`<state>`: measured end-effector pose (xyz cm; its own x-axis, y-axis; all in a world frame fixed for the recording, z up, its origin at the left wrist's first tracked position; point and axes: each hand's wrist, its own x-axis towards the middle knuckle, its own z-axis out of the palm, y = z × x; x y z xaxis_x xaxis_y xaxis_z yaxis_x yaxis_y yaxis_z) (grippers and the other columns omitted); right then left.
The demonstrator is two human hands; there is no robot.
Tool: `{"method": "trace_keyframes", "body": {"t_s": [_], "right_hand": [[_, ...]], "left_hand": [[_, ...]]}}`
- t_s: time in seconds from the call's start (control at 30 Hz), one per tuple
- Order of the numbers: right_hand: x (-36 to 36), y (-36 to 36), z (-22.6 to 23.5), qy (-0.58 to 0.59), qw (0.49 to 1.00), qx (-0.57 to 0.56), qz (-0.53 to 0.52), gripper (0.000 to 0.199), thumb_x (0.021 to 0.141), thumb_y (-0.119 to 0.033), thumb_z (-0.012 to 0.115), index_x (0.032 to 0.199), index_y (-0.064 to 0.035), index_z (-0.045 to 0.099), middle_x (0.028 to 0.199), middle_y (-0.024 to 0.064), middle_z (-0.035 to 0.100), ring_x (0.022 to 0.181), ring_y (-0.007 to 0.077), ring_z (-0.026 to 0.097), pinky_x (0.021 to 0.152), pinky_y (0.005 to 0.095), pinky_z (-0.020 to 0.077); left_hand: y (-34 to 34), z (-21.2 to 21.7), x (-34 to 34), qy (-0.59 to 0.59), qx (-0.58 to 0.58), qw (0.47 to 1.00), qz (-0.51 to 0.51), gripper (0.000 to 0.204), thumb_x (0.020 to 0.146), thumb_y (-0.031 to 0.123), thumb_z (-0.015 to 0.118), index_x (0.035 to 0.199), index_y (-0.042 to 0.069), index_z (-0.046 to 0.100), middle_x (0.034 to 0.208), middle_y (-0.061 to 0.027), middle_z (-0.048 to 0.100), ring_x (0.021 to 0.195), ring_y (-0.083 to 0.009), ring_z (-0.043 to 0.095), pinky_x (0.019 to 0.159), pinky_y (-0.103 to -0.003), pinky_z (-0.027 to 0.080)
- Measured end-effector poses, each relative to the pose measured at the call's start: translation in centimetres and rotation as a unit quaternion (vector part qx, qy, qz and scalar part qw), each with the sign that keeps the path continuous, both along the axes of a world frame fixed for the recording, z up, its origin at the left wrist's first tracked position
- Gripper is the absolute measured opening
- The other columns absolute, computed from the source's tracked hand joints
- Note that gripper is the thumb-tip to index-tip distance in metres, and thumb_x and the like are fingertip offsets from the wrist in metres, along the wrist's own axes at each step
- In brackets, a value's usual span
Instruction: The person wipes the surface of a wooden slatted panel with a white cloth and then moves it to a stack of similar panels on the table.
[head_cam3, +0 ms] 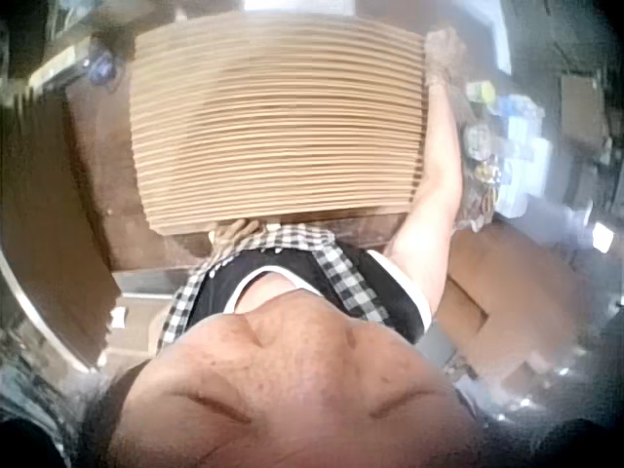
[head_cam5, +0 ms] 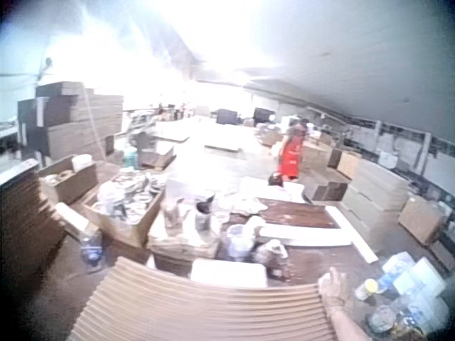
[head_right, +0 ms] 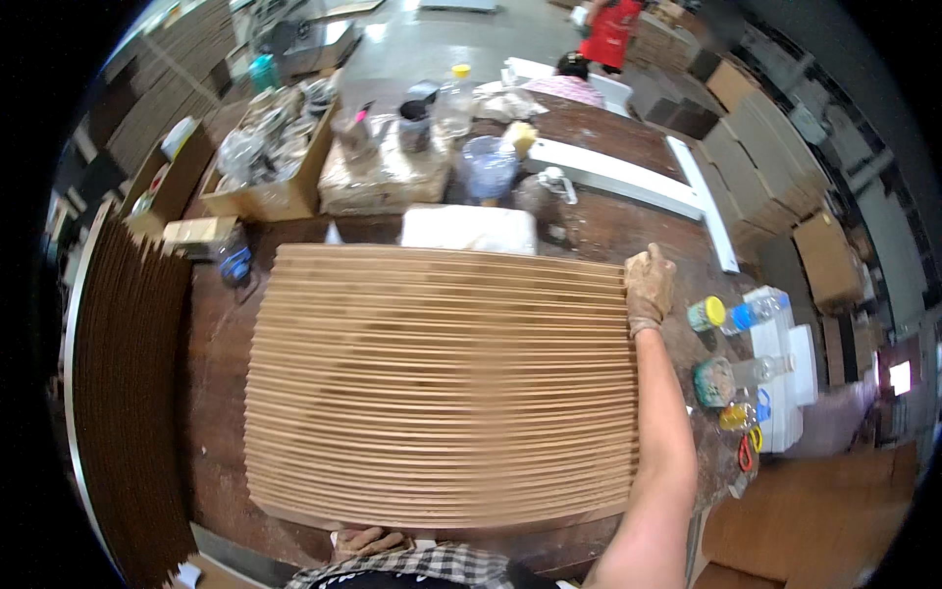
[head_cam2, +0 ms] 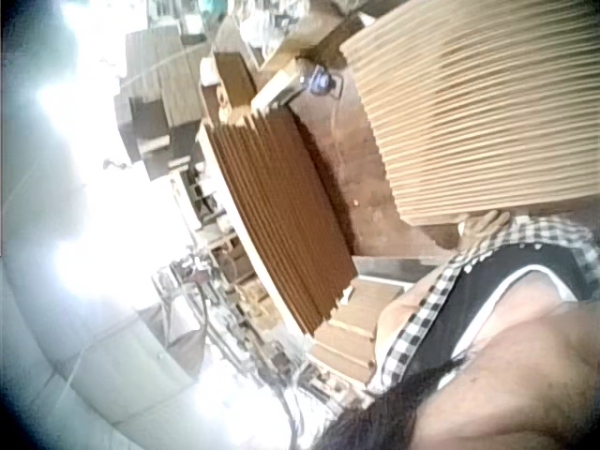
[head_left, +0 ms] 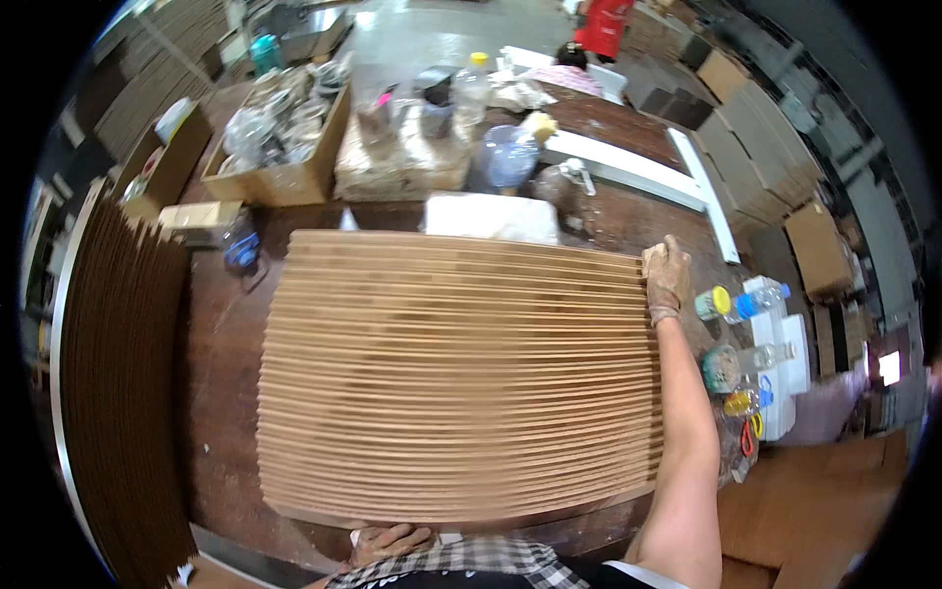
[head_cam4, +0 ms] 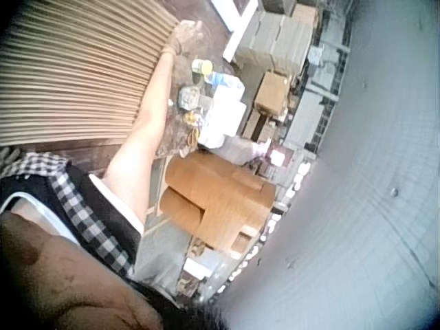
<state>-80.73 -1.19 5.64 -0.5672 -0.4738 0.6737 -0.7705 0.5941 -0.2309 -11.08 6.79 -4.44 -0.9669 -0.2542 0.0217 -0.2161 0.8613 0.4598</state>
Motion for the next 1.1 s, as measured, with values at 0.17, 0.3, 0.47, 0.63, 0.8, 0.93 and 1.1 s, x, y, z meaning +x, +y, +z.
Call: {"method": "trace_keyframes", "body": {"t_s": [0.17,0.3,0.47,0.63,0.8,0.93,1.1], "right_hand": [[11.5,-10.6,-1.8,0.164,0.952,0.134,0.221,0.013,0.092,-0.017,0.056,0.093,-0.0066,0.064,0.095,0.0153,0.064,0.085,0.0346,0.058,0.082,0.0449,0.0451],[26.0,-20.7,-1.4,0.1,0.939,0.119,0.306,0.011,0.083,-0.009,0.058,0.091,-0.0041,0.064,0.104,0.0121,0.063,0.098,0.0311,0.057,0.089,0.04,0.0452],[40.4,-33.2,-1.3,-0.001,0.913,0.027,0.407,0.009,0.086,-0.013,0.058,0.091,-0.0087,0.064,0.093,0.0107,0.062,0.093,0.0313,0.058,0.082,0.0426,0.0481],[46.9,-36.3,1.3,-0.184,0.823,-0.089,0.53,0.029,0.092,-0.025,0.066,0.114,-0.0065,0.067,0.095,0.0136,0.063,0.098,0.0338,0.06,0.086,0.0429,0.0507],[39.7,-28.4,1.9,-0.087,0.822,-0.023,0.562,0.033,0.093,-0.022,0.066,0.123,-0.0087,0.065,0.109,0.0163,0.06,0.101,0.0353,0.059,0.09,0.0417,0.0496],[25.5,-18.6,0.3,-0.017,0.867,0.035,0.497,0.031,0.094,-0.022,0.067,0.122,-0.0079,0.065,0.104,0.0149,0.063,0.099,0.0343,0.061,0.086,0.0444,0.0497],[9.7,-6.3,1.5,-0.045,0.968,0.19,0.155,0.034,0.095,-0.028,0.063,0.12,-0.0054,0.066,0.107,0.0124,0.066,0.097,0.0303,0.063,0.087,0.0415,0.0509]], "left_hand": [[-0.6,2.0,-0.5,0.033,0.333,0.94,0.061,0.031,0.103,0.037,0.043,0.113,0.017,0.063,0.11,-0.0009,0.059,0.104,-0.0112,0.052,0.093,-0.026,0.043],[-0.3,2.6,-0.5,0.058,0.496,0.86,0.105,0.03,0.103,0.031,0.046,0.125,0.015,0.059,0.124,-0.0037,0.057,0.113,-0.0136,0.053,0.098,-0.026,0.045],[-0.8,3.1,-0.5,0.049,0.569,0.809,0.139,0.038,0.103,0.023,0.048,0.139,0.013,0.054,0.141,-0.0071,0.055,0.124,-0.0166,0.055,0.104,-0.027,0.047],[-1.1,3.4,-0.7,0.039,0.53,0.836,0.136,0.04,0.103,0.021,0.049,0.142,0.013,0.054,0.144,-0.0078,0.055,0.127,-0.0174,0.055,0.105,-0.027,0.048],[-1.5,3.8,-1.2,0.048,0.484,0.864,0.129,0.04,0.103,0.021,0.05,0.141,0.013,0.054,0.143,-0.0078,0.055,0.127,-0.0177,0.055,0.104,-0.028,0.049],[-1.7,3.7,-2.1,0.055,0.471,0.873,0.114,0.04,0.102,0.021,0.05,0.141,0.013,0.054,0.143,-0.0078,0.055,0.126,-0.0179,0.055,0.103,-0.028,0.049],[-0.6,4.1,-2.0,0.063,0.451,0.879,0.14,0.04,0.102,0.02,0.051,0.141,0.013,0.055,0.143,-0.0078,0.055,0.126,-0.0182,0.056,0.102,-0.028,0.05]]}}
